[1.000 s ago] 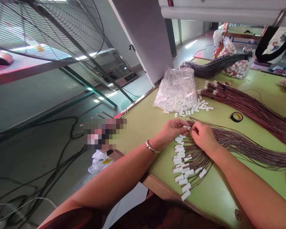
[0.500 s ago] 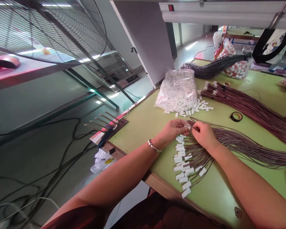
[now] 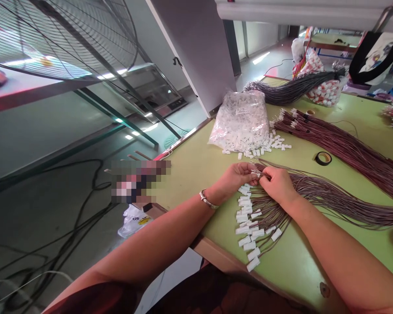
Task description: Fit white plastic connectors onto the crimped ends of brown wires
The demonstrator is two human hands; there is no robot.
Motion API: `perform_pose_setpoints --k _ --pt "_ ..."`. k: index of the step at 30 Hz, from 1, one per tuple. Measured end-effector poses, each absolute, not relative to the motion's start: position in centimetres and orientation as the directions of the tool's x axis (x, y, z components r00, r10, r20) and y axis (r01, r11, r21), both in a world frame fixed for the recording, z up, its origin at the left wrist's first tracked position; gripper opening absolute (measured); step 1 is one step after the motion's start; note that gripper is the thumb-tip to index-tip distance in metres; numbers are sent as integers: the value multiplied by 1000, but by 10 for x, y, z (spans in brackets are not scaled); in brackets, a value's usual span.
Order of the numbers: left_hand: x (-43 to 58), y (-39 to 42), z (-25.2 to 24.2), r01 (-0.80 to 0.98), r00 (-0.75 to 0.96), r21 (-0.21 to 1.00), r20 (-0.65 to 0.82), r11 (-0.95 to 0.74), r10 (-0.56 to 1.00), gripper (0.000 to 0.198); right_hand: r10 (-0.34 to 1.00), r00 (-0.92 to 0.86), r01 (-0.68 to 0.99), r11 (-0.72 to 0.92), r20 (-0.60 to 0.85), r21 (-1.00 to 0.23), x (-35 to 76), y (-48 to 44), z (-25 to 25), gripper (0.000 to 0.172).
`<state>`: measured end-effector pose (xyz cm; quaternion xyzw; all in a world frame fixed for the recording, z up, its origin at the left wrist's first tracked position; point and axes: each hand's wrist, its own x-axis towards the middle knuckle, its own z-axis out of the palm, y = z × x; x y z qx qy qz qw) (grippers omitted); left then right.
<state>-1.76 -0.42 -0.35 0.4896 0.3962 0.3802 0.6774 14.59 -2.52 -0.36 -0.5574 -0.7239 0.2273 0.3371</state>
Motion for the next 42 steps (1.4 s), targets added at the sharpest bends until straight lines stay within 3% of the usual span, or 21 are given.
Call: perform_pose_setpoints --k 5,16,28,42 --pt "-13 -6 -4 -85 411 969 -176 230 894 21 963 -145 658 264 225 -706 145 -26 -2 15" --pt "-18 -8 2 -213 341 943 -174 256 924 20 974 -66 529 217 215 -821 146 -27 -2 16" --pt "-12 -9 -3 -153 365 974 -100 166 926 18 971 -96 619 231 219 -750 145 -27 -2 11" --pt "-10 -13 -7 -250 315 957 -65 149 947 19 979 -100 531 202 176 -823 146 -26 0 16"
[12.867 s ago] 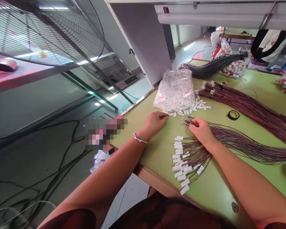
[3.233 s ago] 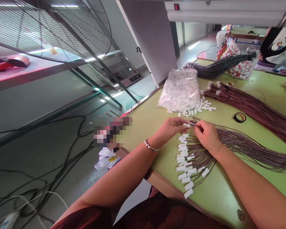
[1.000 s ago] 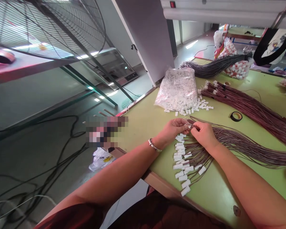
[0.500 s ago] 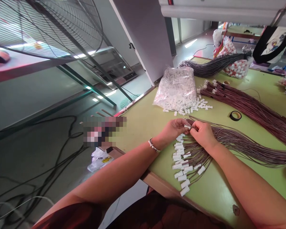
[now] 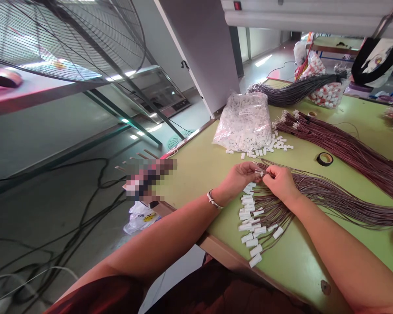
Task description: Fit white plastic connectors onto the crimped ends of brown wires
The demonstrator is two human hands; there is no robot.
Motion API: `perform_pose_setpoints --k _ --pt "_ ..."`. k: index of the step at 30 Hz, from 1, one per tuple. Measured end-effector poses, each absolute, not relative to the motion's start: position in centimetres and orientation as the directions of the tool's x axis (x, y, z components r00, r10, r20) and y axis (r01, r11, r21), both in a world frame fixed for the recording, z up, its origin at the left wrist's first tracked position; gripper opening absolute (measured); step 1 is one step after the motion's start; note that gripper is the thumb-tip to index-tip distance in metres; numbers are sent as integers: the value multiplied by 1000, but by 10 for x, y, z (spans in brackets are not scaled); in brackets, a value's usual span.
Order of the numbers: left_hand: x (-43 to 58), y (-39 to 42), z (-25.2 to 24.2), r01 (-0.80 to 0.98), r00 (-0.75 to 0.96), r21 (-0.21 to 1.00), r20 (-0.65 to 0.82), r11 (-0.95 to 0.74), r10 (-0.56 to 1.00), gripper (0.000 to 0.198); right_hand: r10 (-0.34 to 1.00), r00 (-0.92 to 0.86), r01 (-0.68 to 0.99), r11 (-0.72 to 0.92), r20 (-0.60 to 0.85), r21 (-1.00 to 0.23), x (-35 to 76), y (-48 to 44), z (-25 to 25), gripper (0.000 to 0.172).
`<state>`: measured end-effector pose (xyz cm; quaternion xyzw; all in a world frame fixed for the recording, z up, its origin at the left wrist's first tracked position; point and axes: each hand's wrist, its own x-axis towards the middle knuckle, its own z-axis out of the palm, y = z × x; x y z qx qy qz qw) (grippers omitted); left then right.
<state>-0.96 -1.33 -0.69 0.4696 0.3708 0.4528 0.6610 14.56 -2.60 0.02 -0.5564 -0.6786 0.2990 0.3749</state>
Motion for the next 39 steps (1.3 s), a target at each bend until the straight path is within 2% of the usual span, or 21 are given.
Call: perform_pose_setpoints --k 3,7,14,16,18,20,22,24,25,26,27,28,32,39 --pt "-8 -12 -7 -217 313 969 -46 118 949 16 982 -89 553 189 168 -812 144 -26 1 16" --pt "-7 -12 -7 -151 319 978 -90 145 943 15 981 -98 597 194 170 -778 144 -27 1 14" --pt "-14 -12 -4 -123 310 976 -135 180 941 12 983 -121 491 180 138 -853 149 -25 -1 18" --pt "-22 -11 -1 -54 369 982 -148 180 918 12 989 -95 440 142 111 -887 151 -24 -1 20" --pt "-32 -10 4 66 504 989 -144 129 852 13 996 -47 360 86 74 -929 152 -23 0 24" --pt "-44 -6 10 171 687 985 -109 -15 718 13 1000 -7 249 16 14 -968 152 -22 1 29" --pt "-56 0 17 233 780 950 -56 -207 623 11 998 -13 153 -53 -56 -987 151 -22 3 33" --pt "-67 11 19 373 651 863 18 -340 759 7 993 -38 95 -104 -108 -990 151 -22 4 37" --pt "-72 17 19 497 475 798 80 -342 877 8 991 -51 74 -118 -121 -990 150 -22 5 39" --pt "-76 24 17 632 237 723 162 -279 958 12 990 -59 54 -122 -126 -991 150 -22 5 40" --pt "-78 31 13 724 98 655 211 -216 972 15 990 -65 37 -125 -127 -991 150 -23 5 39" --pt "-80 37 10 779 37 603 229 -172 973 16 989 -74 24 -128 -130 -991 150 -23 6 37" --pt "-81 53 -5 852 18 511 192 -116 981 16 984 -91 11 -152 -152 -988 151 -25 6 27" --pt "-82 54 -8 877 -43 478 196 -57 980 18 982 -114 -8 -156 -154 -988 150 -24 4 30"
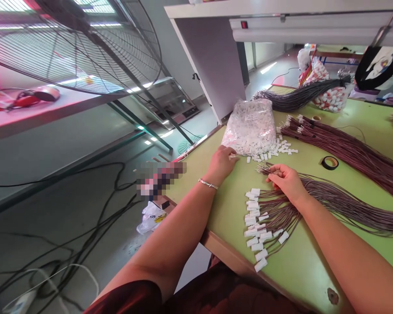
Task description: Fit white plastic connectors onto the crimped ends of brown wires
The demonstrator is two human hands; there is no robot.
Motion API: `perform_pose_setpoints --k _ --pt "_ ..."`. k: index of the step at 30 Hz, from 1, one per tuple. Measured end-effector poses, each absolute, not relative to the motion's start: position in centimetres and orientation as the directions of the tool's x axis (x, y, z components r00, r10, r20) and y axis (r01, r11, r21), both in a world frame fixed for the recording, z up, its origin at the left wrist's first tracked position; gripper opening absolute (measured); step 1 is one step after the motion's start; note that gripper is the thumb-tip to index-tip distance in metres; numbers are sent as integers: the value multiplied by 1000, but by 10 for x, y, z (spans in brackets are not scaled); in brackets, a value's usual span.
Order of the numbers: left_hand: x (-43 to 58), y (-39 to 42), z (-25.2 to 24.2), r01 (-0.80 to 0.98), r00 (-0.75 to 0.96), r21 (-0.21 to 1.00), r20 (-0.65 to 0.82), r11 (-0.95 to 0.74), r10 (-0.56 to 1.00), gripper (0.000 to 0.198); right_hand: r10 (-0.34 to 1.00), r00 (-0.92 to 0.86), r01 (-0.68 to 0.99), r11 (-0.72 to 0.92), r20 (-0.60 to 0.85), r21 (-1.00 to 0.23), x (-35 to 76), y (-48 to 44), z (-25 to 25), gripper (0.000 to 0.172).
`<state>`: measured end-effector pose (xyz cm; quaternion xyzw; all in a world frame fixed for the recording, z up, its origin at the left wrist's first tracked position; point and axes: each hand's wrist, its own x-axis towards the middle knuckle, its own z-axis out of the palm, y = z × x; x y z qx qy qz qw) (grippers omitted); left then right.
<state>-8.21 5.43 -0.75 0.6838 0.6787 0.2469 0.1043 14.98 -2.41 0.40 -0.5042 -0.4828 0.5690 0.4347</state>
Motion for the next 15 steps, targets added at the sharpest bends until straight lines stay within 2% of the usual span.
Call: perform_pose_setpoints --k 4,8,11,13,15 --pt "-84 54 -6 900 -49 435 147 -20 988 15 983 -116 16 -142 -143 -990 151 -24 2 28" --pt "-86 48 -2 894 -28 443 197 -64 980 18 988 -84 32 -128 -131 -991 150 -25 3 28" --pt "-87 38 4 764 -93 642 208 -64 974 21 986 -86 30 -142 -144 -989 149 -25 5 29" --pt "-84 31 8 544 -158 839 98 4 983 21 986 -90 11 -139 -139 -990 149 -25 7 32" --pt "-77 23 13 261 -131 963 -39 72 991 20 988 -101 -5 -122 -121 -993 149 -25 8 33"
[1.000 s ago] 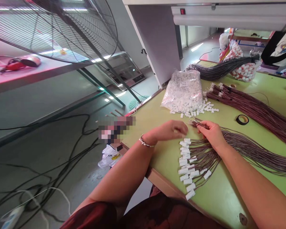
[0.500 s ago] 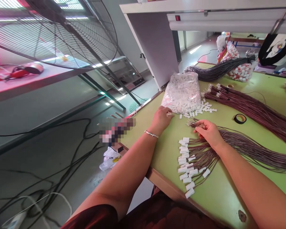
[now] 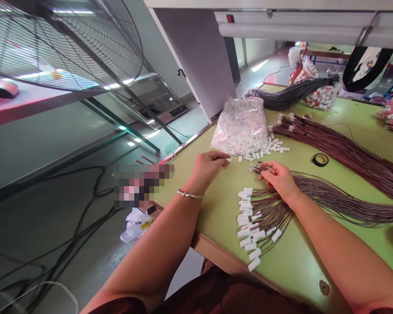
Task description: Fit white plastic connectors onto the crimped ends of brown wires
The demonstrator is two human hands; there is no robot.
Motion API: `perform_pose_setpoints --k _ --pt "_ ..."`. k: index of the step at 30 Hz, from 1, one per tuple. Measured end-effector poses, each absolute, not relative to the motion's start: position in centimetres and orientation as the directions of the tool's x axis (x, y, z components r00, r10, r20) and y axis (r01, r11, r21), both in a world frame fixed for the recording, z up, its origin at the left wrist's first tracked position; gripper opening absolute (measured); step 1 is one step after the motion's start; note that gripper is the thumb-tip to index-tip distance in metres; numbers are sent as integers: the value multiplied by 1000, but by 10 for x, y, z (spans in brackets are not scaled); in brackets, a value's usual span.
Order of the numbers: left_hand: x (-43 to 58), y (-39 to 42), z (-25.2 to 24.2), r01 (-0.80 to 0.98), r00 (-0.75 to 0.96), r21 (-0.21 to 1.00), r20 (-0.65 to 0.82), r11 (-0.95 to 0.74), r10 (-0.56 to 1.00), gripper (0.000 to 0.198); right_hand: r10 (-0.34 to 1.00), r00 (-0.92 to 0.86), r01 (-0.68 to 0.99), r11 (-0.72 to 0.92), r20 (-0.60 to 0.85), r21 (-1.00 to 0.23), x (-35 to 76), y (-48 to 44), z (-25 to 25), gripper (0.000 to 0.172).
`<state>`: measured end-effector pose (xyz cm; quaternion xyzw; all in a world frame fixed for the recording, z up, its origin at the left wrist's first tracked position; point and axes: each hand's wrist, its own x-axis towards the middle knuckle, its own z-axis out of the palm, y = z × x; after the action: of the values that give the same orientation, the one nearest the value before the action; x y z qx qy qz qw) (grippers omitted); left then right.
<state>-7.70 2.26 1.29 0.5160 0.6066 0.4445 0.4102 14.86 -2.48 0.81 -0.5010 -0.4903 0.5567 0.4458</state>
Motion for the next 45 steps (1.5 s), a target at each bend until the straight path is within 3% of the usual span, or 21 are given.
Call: perform_pose_setpoints --k 3,11,24,45 --pt "-62 10 19 -33 53 988 -150 152 987 20 990 -91 13 -106 -107 -994 148 -24 10 26" --pt "-40 -3 20 -257 298 904 -262 341 918 26 997 -2 86 -79 -80 -993 145 -25 5 25" --pt "-41 0 13 -251 338 901 -261 354 904 27 998 2 280 60 63 -958 146 -31 10 27" --pt "-42 2 10 -341 332 868 -249 362 910 21 998 11 308 52 58 -950 147 -31 11 27"
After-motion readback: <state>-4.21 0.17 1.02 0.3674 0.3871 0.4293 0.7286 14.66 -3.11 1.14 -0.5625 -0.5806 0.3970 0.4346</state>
